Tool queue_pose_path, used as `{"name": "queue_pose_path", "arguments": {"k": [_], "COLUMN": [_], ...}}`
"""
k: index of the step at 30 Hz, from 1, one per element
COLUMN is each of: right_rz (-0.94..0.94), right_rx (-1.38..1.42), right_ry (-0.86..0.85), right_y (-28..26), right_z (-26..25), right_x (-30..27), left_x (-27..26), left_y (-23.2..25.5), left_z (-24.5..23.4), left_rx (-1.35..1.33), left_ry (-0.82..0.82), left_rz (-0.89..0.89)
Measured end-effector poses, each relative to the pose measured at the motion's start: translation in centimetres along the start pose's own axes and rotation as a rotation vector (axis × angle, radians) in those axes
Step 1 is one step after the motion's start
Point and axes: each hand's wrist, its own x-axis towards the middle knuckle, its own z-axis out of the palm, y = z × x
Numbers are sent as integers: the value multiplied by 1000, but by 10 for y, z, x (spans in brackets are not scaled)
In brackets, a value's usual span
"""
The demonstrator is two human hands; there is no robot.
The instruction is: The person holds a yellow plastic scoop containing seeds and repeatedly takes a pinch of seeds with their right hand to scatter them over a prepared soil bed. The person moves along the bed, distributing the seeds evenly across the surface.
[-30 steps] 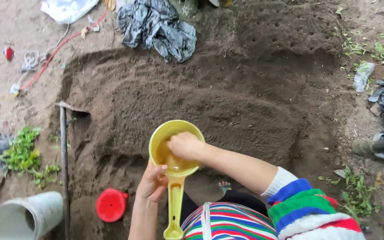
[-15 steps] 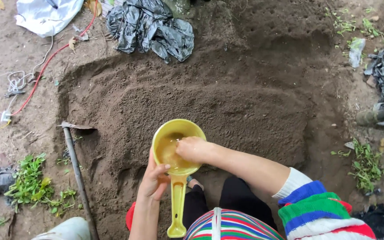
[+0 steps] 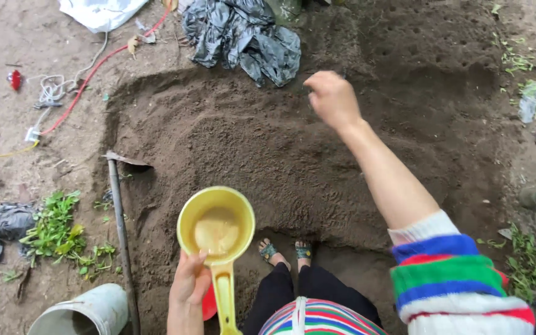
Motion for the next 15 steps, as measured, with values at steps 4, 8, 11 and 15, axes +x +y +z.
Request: {"name": "queue_pose_path", "arguments": {"k": [4, 8, 11, 15], "right_rz": [-163, -220, -111, 149], "right_rx": [3, 33, 30, -146], "right_ry": [191, 376, 331, 160], "right_y": [-38, -75, -22, 62], "right_z": [-102, -175, -125, -65], "right_x": [25, 32, 8, -46], "left_x": [-8, -18, -25, -31], "left_y": [7, 4, -1, 2], "left_z": [-12, -6, -3, 10], "left_rx": [19, 32, 17, 34], "left_ry": [-46, 93, 129, 113], "left_rz": [56, 30, 26, -6]}}
